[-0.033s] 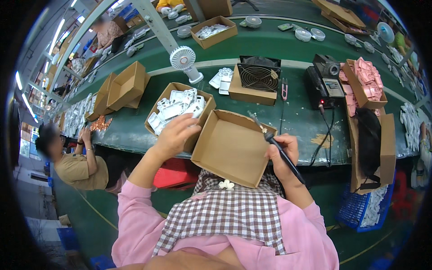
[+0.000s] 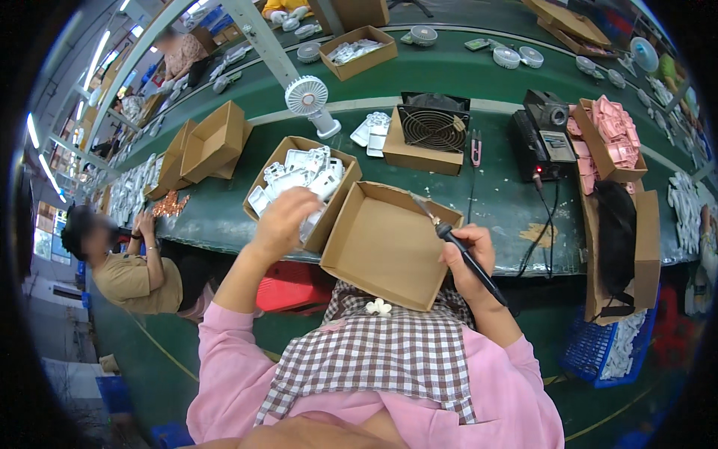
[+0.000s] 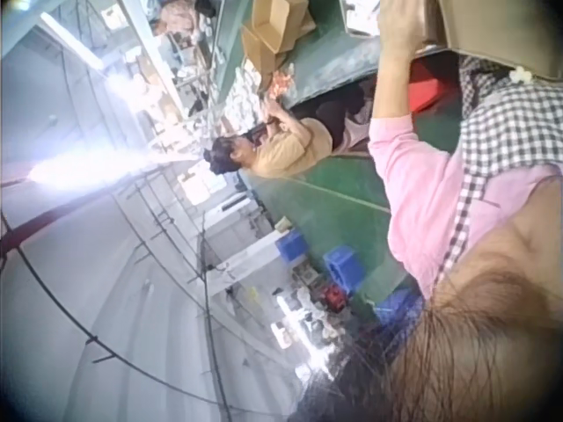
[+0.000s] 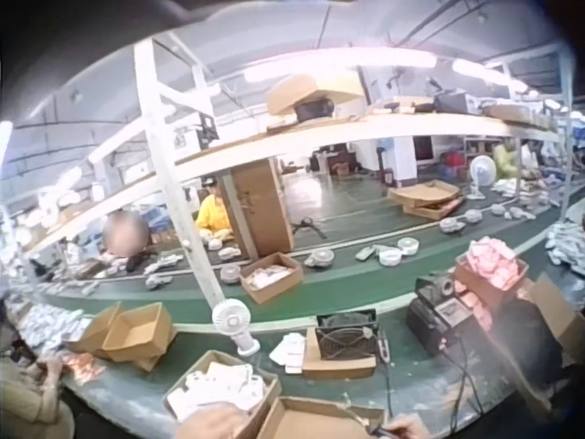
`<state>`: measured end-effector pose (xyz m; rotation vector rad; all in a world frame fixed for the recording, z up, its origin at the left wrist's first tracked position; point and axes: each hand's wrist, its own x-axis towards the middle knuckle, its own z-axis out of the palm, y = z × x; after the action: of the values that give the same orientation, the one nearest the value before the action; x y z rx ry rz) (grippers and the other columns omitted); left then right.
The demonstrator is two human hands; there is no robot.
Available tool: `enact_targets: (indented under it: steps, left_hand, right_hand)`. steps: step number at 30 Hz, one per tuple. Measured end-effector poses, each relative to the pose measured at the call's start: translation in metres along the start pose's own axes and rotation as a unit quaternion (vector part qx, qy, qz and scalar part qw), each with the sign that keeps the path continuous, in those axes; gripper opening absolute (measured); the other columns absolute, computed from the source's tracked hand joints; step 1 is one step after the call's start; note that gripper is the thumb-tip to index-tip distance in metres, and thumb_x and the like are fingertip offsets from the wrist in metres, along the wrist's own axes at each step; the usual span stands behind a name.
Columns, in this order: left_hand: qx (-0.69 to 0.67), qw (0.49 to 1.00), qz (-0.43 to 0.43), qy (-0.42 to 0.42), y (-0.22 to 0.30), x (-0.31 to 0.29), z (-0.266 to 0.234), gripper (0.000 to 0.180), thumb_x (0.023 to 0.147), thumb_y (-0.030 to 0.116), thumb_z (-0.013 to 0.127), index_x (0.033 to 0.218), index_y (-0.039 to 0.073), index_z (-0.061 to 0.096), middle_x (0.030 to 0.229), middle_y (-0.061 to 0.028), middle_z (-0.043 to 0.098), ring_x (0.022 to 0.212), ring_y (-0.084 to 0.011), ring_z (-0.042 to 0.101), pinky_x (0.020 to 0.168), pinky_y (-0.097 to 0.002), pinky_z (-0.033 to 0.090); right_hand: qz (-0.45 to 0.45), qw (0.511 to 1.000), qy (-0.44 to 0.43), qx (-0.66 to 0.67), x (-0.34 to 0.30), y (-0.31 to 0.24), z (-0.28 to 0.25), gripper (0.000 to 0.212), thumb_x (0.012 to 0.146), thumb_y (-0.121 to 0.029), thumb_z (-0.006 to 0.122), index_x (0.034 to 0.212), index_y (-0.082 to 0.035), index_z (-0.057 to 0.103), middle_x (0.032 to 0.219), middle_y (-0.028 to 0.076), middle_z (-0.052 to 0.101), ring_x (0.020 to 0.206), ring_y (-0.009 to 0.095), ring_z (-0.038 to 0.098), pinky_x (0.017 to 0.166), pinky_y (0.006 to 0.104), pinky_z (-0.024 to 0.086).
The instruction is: The person solders electrical contacts on plastic casings with a soldering iron, moves boxes of parts to an overhead shelf, and sets an empty box on the table. The person solders additional plastic casings, places them into the cardboard box, and sorts the parts by hand.
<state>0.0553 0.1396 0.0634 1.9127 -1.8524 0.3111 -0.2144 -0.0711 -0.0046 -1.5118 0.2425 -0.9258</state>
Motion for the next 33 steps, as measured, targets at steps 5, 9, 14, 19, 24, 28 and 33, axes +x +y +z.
enact_targets:
  steps: [5,9,14,19,24,28,33]
  left_hand:
    - [0.106,0.981,-0.163,-0.012,-0.062,-0.028,-0.044,0.033,0.066,-0.011,0.055,0.093,0.007,0.061,0.093,-0.0103,0.061,0.096,-0.0315,0.055,0.082,-0.0382,0.047]
    - [0.038,0.973,-0.173,-0.148,-0.091,-0.045,-0.043,0.045,0.060,-0.012,0.064,0.099,0.009,0.060,0.109,-0.0077,0.057,0.112,-0.0318,0.046,0.095,-0.0374,0.042]
    - [0.050,0.965,-0.165,-0.196,-0.105,-0.053,-0.040,0.036,0.060,-0.006,0.069,0.092,0.008,0.062,0.099,-0.0080,0.058,0.105,-0.0302,0.049,0.091,-0.0374,0.044]
    - [-0.014,0.949,-0.253,-0.187,-0.118,-0.042,-0.056,0.025,0.063,0.003,0.074,0.082,0.004,0.058,0.082,-0.0100,0.057,0.086,-0.0285,0.055,0.076,-0.0367,0.045]
    - [-0.007,0.947,-0.284,-0.150,-0.112,-0.010,-0.034,0.022,0.075,0.012,0.069,0.082,0.000,0.053,0.087,-0.0155,0.057,0.086,-0.0336,0.053,0.076,-0.0409,0.043]
    - [-0.023,0.939,-0.296,-0.173,-0.105,-0.010,-0.004,0.027,0.077,0.011,0.068,0.094,0.003,0.049,0.094,-0.0182,0.057,0.096,-0.0355,0.052,0.083,-0.0408,0.043]
    - [-0.126,0.921,-0.333,-0.162,-0.112,-0.011,-0.006,0.033,0.078,0.008,0.068,0.105,0.003,0.052,0.099,-0.0144,0.059,0.095,-0.0273,0.057,0.084,-0.0352,0.045]
  right_hand:
    - [-0.031,0.997,-0.019,-0.071,-0.004,0.016,0.006,0.022,0.085,-0.013,0.067,0.095,-0.002,0.051,0.071,0.006,0.055,0.058,0.012,0.053,0.052,0.0250,0.042]
    - [-0.049,0.990,-0.016,-0.128,0.000,0.022,0.010,0.020,0.081,-0.011,0.069,0.091,-0.002,0.054,0.067,0.007,0.055,0.055,0.013,0.051,0.051,0.0258,0.040]
    - [-0.069,0.988,-0.012,-0.134,0.004,0.019,0.015,0.019,0.081,-0.009,0.068,0.091,-0.002,0.054,0.069,0.007,0.056,0.056,0.013,0.051,0.051,0.0256,0.039]
    - [-0.073,0.984,-0.020,-0.161,0.003,0.019,0.014,0.019,0.081,-0.009,0.068,0.090,-0.002,0.054,0.066,0.006,0.055,0.054,0.013,0.050,0.050,0.0260,0.039]
    - [-0.079,0.988,0.006,-0.134,0.002,0.025,0.016,0.018,0.080,-0.009,0.068,0.090,-0.003,0.054,0.066,0.006,0.055,0.053,0.013,0.050,0.050,0.0262,0.038]
    - [-0.080,0.986,-0.002,-0.147,0.003,0.022,0.016,0.018,0.080,-0.009,0.069,0.090,-0.003,0.054,0.065,0.006,0.054,0.052,0.014,0.050,0.049,0.0262,0.038]
    - [-0.073,0.987,-0.003,-0.144,0.002,0.023,0.015,0.018,0.080,-0.009,0.069,0.090,-0.003,0.054,0.064,0.006,0.054,0.052,0.013,0.049,0.049,0.0264,0.038]
